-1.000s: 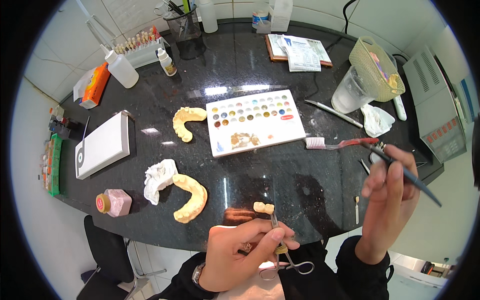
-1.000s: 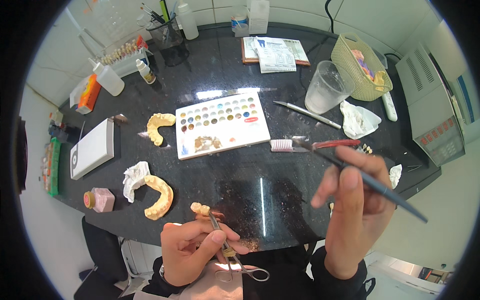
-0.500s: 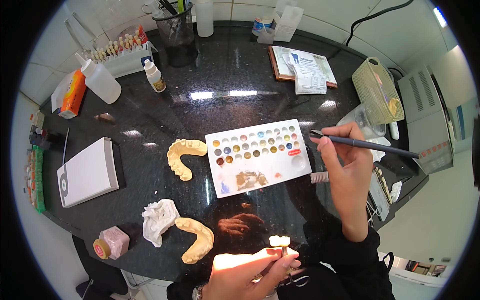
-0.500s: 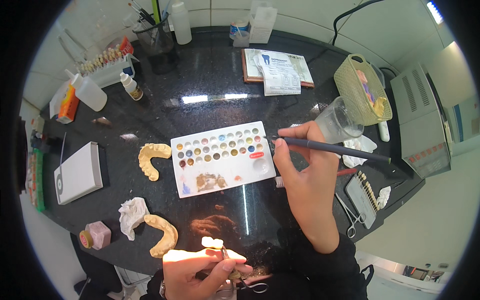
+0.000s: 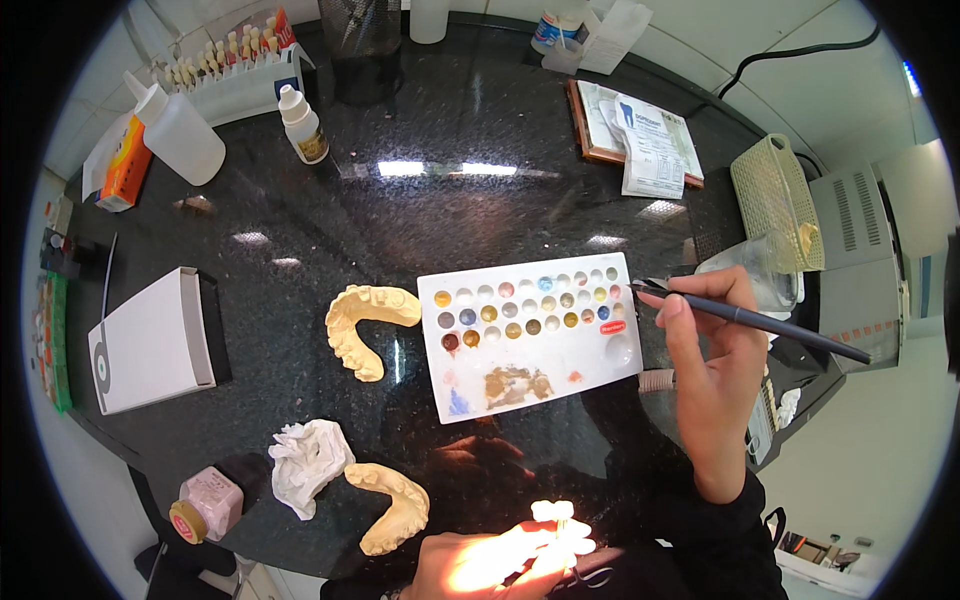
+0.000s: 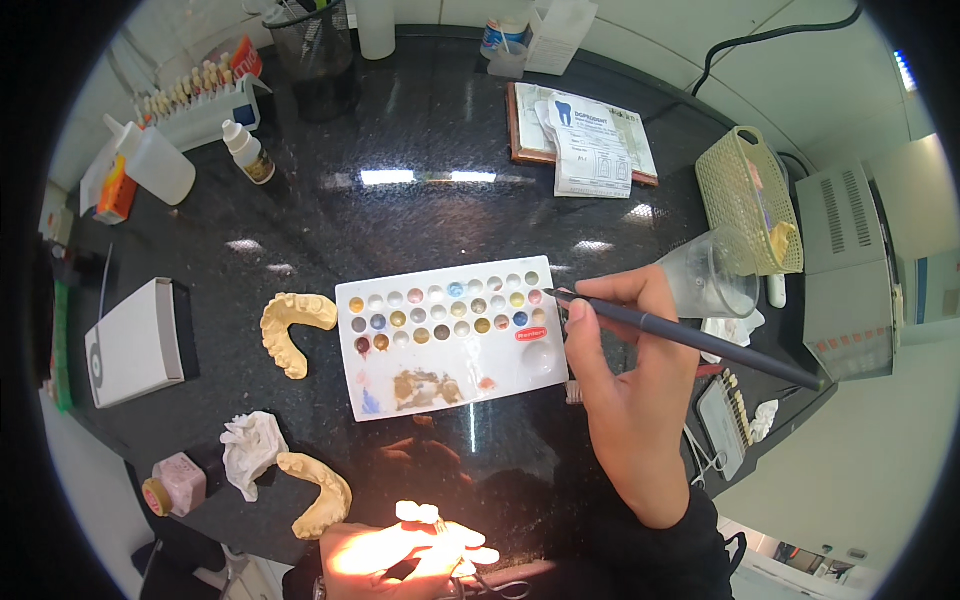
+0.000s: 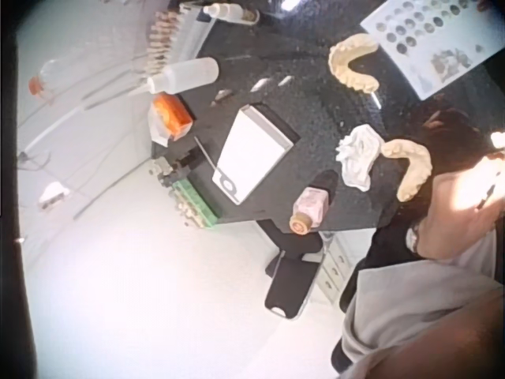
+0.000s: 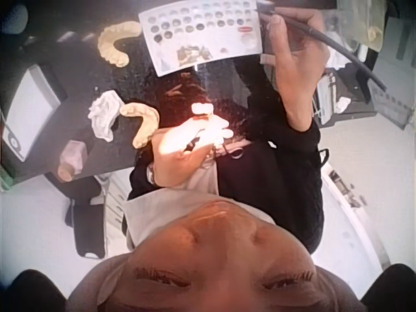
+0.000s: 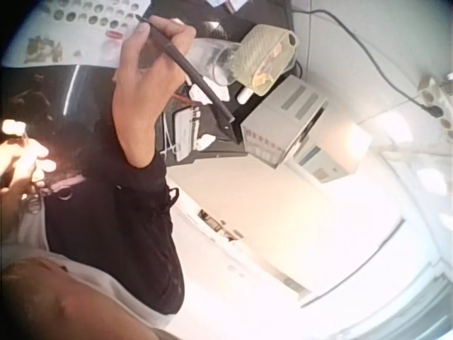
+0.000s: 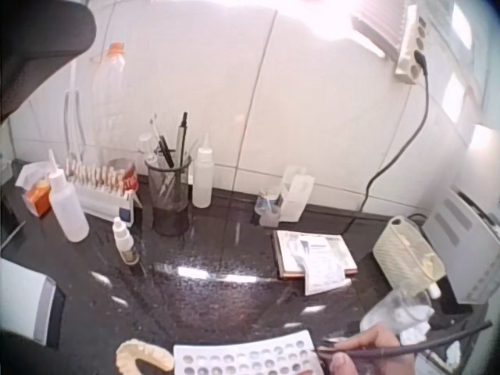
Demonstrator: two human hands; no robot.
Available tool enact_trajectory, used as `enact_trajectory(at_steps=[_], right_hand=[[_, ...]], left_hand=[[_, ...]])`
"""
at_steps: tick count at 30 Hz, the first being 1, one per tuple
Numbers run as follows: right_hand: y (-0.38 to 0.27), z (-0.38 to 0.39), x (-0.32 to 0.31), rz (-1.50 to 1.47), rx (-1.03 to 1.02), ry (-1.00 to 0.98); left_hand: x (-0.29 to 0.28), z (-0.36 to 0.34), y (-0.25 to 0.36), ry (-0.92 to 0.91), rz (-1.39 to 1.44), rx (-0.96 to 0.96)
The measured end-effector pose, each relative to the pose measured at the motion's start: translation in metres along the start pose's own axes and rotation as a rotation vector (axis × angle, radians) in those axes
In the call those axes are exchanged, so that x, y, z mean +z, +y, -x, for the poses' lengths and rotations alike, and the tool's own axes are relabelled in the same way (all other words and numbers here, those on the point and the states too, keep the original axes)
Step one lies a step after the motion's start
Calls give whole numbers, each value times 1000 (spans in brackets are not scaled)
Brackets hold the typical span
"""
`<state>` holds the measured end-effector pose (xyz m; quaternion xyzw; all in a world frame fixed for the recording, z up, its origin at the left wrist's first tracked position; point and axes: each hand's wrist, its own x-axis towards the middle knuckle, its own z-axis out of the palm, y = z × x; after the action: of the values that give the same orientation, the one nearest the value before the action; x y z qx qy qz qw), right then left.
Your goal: The person applies characterization stains to a three-unit dental bridge using a fine brush, dipping the brush into various pigments on a ceramic palette and painting the prosthetic surface while holding it in a hemostat.
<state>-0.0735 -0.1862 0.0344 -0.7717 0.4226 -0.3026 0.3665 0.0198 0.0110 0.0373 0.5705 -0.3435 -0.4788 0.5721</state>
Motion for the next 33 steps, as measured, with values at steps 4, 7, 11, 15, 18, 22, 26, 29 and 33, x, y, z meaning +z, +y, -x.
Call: enact_trajectory(at_steps=[4,7,11,15,18,22,26,29,33], right_hand=[[5,-3,2,54,-127,-4],[0,-10,4,137,-258,-76],[-12,-22,13,201,-302,-193],[-15,-31,21,192,-323,-269],[-14,-35,22,171,-302,-293],[-17,-40,22,253,-342,-331],[-25,-43,19,443,-396,-435],[-27,-45,20,450,-416,-445],[-26,-47,19,479,-418,-456]], left_hand=[[0,-2,0,10,-53,6],[2,-1,1,34,-54,25],[6,2,-2,111,-6,45],[1,2,-5,88,-86,124],[-5,-1,2,-1,-92,34],[-4,2,-4,-1,-51,32],[-5,2,-3,-9,-68,34],[-3,2,-4,32,-68,60],[-4,0,3,30,-90,15]])
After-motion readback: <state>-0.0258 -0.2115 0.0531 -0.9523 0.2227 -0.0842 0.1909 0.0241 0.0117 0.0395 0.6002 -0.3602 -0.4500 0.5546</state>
